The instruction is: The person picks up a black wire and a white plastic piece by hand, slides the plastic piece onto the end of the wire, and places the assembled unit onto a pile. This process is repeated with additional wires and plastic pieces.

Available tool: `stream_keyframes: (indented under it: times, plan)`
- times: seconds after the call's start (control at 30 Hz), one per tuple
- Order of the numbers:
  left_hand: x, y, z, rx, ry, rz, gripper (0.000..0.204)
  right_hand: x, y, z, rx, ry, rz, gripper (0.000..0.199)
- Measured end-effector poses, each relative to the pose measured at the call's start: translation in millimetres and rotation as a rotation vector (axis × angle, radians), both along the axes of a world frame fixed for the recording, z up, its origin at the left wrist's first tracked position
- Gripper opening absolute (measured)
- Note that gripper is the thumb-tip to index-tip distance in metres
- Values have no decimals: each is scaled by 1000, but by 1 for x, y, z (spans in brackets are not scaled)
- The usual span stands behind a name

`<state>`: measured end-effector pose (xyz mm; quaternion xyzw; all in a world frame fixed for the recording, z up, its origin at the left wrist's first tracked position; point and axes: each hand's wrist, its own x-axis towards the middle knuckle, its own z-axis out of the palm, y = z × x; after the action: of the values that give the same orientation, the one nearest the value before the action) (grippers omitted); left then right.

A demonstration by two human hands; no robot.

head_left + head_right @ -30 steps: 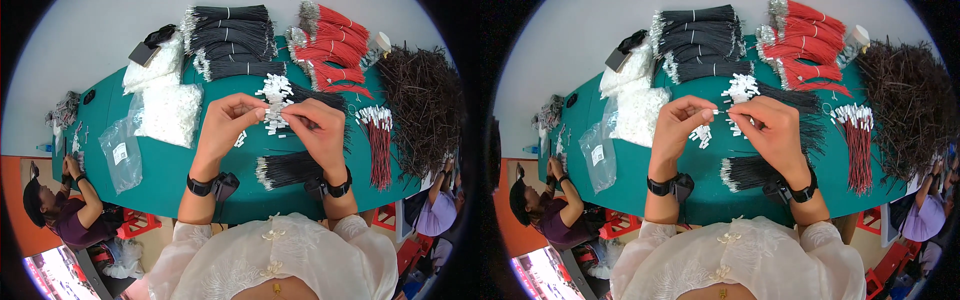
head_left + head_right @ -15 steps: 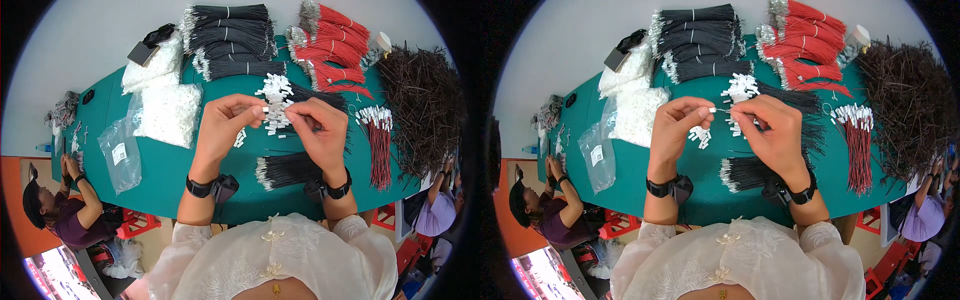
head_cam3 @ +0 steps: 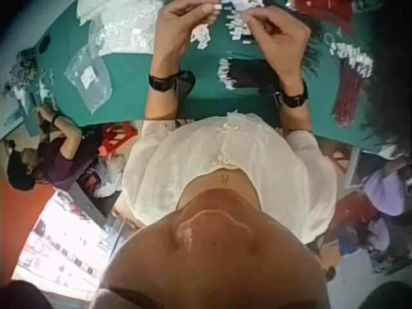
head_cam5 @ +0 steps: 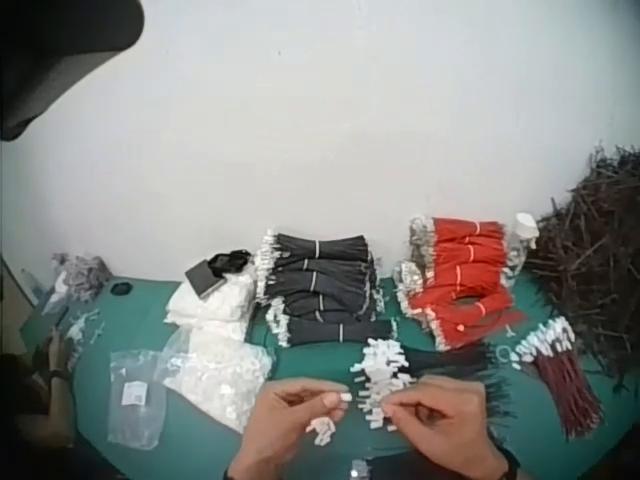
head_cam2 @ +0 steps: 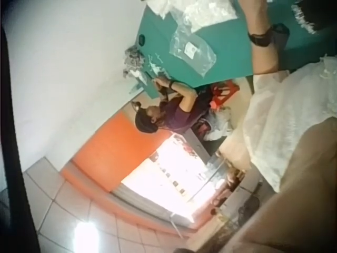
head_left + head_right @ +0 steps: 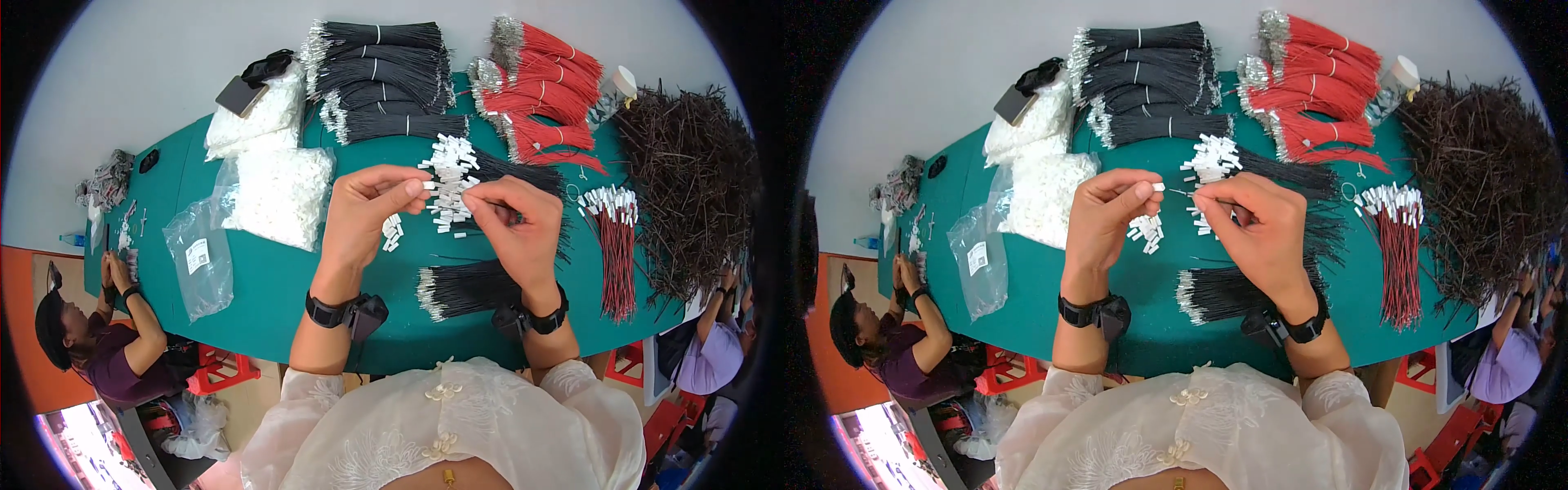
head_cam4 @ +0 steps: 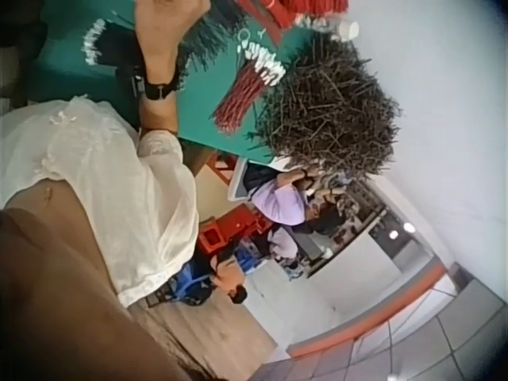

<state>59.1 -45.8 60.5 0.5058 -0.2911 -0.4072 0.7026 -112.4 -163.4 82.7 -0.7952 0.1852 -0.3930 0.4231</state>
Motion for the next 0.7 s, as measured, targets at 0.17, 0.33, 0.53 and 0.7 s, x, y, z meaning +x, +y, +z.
stream_keyframes:
  times: [0.17, 0.33, 0.53, 0.7]
  plan:
    - [2, -1, -1, -38, 51, 2, 17, 0, 1, 2, 31, -12, -7, 8]
    - [-1, -1, -3, -71, 29, 20, 17, 1, 0, 0, 48, -18, -1, 8]
    - [-3, -2, -1, -85, 11, 31, 20, 2, -1, -1, 45, -11, -5, 7]
    - [-5, -2, 3, -45, -24, 54, 21, 2, 1, -1, 53, -1, -8, 7]
